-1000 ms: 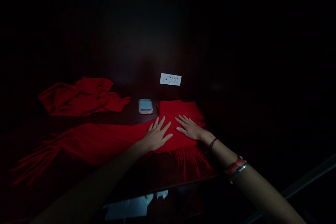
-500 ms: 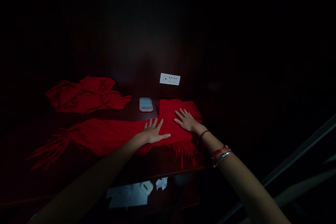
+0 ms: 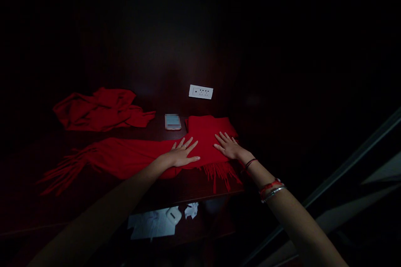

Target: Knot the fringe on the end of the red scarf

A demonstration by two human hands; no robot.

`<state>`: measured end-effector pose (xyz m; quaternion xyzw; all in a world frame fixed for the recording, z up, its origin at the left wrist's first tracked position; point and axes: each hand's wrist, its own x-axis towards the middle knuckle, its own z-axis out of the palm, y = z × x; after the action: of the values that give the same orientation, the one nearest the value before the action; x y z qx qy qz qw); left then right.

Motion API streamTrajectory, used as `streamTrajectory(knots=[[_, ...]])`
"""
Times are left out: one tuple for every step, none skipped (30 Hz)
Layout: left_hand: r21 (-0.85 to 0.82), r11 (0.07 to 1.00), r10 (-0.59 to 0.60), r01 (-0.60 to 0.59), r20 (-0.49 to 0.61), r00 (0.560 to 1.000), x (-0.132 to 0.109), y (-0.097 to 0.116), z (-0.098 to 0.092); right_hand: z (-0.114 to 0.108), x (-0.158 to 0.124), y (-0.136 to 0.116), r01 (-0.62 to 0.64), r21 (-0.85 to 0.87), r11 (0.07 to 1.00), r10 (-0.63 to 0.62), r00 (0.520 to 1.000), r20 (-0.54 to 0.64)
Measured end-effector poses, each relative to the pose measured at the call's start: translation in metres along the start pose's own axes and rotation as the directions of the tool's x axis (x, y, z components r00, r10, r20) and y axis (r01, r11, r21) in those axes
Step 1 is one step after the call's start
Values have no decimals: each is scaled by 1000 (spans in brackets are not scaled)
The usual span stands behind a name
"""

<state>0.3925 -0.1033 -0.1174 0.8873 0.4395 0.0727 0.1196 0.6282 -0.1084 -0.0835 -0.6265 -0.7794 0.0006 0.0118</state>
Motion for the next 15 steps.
streamTrajectory(knots=[[-2,1000,-10,10,18,1000,0,0,0,2,-4,4,-16,13,1000,16,999,34],[-2,1000,-15,15,27,1000,1,0,0,3,-7,9,-34,29,999,32,998,57],[0,1000,-19,19,30,999,1,-1,0,3,-11,12,-48,48,998,45,997,66],[1,1000,-22,22,30,999,1,-1,0,1,-15,15,-57,68,996,53,997,62],[1,1000,-24,24,30,999,1,-1,0,-2,-19,16,-59,85,995,56,997,45],[1,1000,-24,24,31,999,1,-2,1,-4,-22,17,-56,99,994,54,998,20],[1,1000,-23,23,31,999,0,-2,1,-7,-26,17,-46,108,993,47,999,-9],[2,1000,-20,20,29,999,0,-2,1,-8,-30,16,-29,112,993,33,999,-37],[5,1000,-13,13,26,1000,-1,-2,0,-8,-34,16,-9,109,994,15,998,-55],[7,1000,1,-1,23,1000,-2,-3,-1,-6,-38,15,8,97,995,-3,998,-59],[8,1000,24,-24,22,999,-3,-3,-2,-4,-41,15,21,80,997,-17,999,-48],[8,998,58,-58,23,998,-5,-3,-4,0,-44,15,26,60,998,-24,999,-29],[7,995,102,-102,24,994,-8,-4,-7,3,-46,15,26,41,999,-26,1000,-11],[5,988,152,-152,24,988,-12,-5,-10,6,-47,15,23,24,999,-23,1000,-4],[2,979,203,-203,22,979,-17,-7,-15,6,-48,15,21,11,1000,-21,1000,-15]])
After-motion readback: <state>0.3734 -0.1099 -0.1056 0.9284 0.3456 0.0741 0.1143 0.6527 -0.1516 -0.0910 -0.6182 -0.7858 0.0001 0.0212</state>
